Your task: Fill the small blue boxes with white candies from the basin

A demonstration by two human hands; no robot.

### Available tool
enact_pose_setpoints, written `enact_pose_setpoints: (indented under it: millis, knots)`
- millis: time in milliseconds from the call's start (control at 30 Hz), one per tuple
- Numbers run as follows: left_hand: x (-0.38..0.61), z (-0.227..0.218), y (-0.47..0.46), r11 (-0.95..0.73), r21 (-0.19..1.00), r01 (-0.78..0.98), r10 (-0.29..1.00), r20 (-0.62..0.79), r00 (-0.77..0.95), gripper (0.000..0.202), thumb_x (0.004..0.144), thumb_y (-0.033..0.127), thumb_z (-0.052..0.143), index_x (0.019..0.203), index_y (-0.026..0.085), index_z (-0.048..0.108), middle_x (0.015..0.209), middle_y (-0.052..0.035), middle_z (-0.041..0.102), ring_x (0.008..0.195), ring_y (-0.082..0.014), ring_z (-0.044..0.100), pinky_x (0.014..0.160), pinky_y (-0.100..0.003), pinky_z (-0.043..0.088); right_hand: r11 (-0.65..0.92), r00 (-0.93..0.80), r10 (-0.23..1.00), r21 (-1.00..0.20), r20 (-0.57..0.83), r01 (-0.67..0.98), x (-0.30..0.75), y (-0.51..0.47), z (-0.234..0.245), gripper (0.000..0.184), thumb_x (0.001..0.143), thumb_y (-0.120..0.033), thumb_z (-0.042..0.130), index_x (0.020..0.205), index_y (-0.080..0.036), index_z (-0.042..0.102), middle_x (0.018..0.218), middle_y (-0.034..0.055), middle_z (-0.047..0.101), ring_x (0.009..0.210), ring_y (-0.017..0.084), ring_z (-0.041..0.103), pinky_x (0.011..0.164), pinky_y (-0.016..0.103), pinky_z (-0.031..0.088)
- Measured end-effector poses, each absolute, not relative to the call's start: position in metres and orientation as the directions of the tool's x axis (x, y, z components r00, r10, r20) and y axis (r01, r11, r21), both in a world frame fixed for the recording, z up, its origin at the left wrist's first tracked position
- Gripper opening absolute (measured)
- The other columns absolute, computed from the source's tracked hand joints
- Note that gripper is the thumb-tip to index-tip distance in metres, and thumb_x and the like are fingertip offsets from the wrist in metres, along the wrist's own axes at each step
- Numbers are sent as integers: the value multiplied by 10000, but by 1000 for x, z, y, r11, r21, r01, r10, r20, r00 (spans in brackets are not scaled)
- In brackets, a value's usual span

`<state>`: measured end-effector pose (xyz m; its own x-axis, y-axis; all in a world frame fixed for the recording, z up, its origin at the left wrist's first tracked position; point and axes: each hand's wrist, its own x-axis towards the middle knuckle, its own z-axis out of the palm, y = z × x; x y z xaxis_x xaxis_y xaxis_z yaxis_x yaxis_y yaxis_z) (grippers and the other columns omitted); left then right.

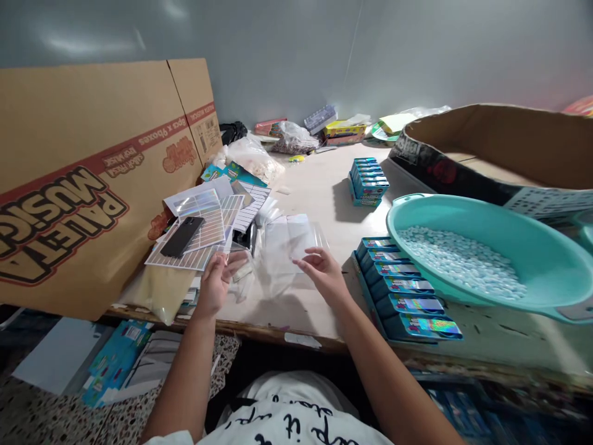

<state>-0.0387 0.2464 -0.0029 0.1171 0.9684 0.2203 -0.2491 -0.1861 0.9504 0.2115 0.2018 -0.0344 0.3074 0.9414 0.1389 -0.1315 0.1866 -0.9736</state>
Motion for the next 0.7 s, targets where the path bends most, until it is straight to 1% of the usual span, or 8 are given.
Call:
enact_pose_setpoints:
  millis: [67, 167, 233, 300, 400, 500, 600, 700]
  knots:
    - [-35, -6, 247, -208, 937, -282, 966, 242, 91, 524, 786, 702, 689, 751, 241, 442, 938, -75, 788, 993, -300, 768, 930, -507, 600, 166, 205, 968, -981, 143, -98, 209, 202, -38, 572, 565, -635, 891, 858, -239, 598, 748, -10, 678, 895, 228, 724, 878, 416, 567]
    - [-31, -8, 245, -270, 916, -298, 956, 292, 30, 482, 820, 661, 679, 767, 241, 449, 902, -54, 779, 985, -279, 768, 914, -486, 606, 200, 85, 976, -979, 203, 39, 206, 194, -39, 501, 588, -609, 889, 765, -218, 630, 941, 48, 713, 1011, 235, 696, 931, 412, 537]
    - [-33, -7, 244, -282, 925, -256, 955, 297, 21, 447, 871, 625, 643, 784, 242, 430, 949, -68, 790, 1029, -267, 757, 905, -462, 605, 259, 21, 964, -956, 264, 137, 203, 186, -38, 429, 661, -593, 857, 775, -219, 680, 983, 58, 705, 978, 218, 681, 886, 383, 534]
    - [-35, -6, 243, -282, 942, -183, 957, 291, 21, 450, 897, 628, 608, 786, 244, 402, 1001, -98, 797, 1088, -267, 740, 921, -457, 596, 305, -7, 951, -935, 309, 183, 200, 176, -37, 374, 758, -588, 792, 762, -225, 706, 903, 49, 692, 881, 197, 663, 785, 341, 526]
    - [-36, -4, 246, -298, 948, -113, 953, 302, 16, 476, 891, 655, 603, 774, 242, 396, 1061, -139, 790, 1166, -274, 711, 1012, -474, 555, 289, 77, 949, -940, 306, 180, 193, 168, -41, 396, 848, -590, 700, 701, -223, 674, 760, 33, 660, 719, 168, 618, 654, 302, 493]
    - [-31, -1, 250, -336, 933, -127, 941, 338, -11, 483, 855, 672, 631, 779, 241, 426, 1036, -120, 786, 1125, -272, 725, 1031, -480, 544, 239, 236, 932, -956, 274, 168, 188, 173, -45, 378, 859, -586, 672, 736, -229, 652, 692, 13, 625, 628, 160, 601, 593, 301, 489]
    - [-25, 7, 250, -378, 915, -142, 923, 384, 14, 481, 869, 689, 581, 751, 251, 422, 965, -91, 774, 1133, -281, 716, 1013, -489, 549, 270, 397, 863, -950, 311, 158, 191, 187, -43, 304, 883, -519, 636, 788, -233, 676, 727, 17, 653, 634, 170, 648, 616, 321, 529]
    - [-23, 16, 244, -395, 917, -53, 909, 399, 123, 468, 931, 656, 499, 708, 257, 401, 972, -97, 767, 1224, -285, 665, 1067, -512, 504, 295, 478, 783, -915, 397, 277, 204, 205, -41, 268, 892, -429, 600, 738, -233, 699, 742, 30, 699, 686, 183, 673, 682, 348, 555]
